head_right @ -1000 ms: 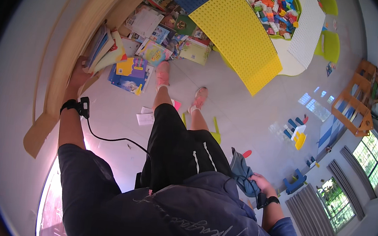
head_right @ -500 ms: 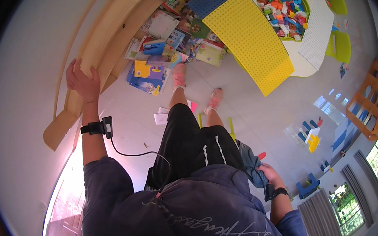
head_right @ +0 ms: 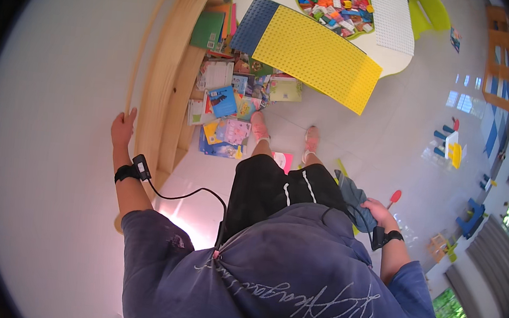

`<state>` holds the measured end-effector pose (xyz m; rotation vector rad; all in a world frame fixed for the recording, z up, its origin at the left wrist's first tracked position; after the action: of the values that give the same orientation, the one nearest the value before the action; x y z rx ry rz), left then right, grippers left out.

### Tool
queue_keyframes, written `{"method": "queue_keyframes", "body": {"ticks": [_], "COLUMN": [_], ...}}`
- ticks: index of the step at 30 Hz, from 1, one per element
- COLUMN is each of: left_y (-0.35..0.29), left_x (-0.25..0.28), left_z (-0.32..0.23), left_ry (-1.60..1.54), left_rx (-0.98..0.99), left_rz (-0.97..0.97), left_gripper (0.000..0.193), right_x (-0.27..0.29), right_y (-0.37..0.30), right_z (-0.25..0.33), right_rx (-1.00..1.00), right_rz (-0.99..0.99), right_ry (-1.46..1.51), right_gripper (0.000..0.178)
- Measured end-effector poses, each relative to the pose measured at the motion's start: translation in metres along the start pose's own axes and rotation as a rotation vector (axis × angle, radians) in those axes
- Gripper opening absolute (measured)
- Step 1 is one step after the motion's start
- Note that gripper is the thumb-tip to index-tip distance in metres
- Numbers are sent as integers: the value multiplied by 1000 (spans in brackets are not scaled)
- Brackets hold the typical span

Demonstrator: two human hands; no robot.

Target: The person is wiping down parts of a wooden shelf with a grey cloth.

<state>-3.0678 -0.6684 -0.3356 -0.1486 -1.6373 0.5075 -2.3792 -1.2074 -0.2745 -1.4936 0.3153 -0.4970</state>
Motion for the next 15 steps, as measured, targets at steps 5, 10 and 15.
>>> {"method": "queue_keyframes", "body": {"ticks": [5,10,15], "left_y": [6,1,-14], "left_x": [-17,-15,-19], "left_z": [-3,-22,-24], "left_ry": [-378,-410,-407], "left_rx": [-40,-44,-41], "left_rz": [228,355,191], "left_gripper": [64,63,63], "right_x": [11,-10,-10], "right_y": [15,5,12], "right_z": [-36,-35,-33], "right_rx": [34,115,149], "right_rz": [18,-90,-56], "right_ry": [21,-287,-254], "right_gripper": [31,38,43]}}
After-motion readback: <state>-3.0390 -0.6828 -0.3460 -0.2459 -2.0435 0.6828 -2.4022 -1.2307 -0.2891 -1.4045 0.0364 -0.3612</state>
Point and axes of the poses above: each hand's wrist, its own y-axis towards the middle knuckle, its own x-axis out of the back of the hand, z = x × y, the point moved 3 cm from there along y, towards the middle knuckle, and after that the axes turned 13 degrees about y, right-handed, at the moved point
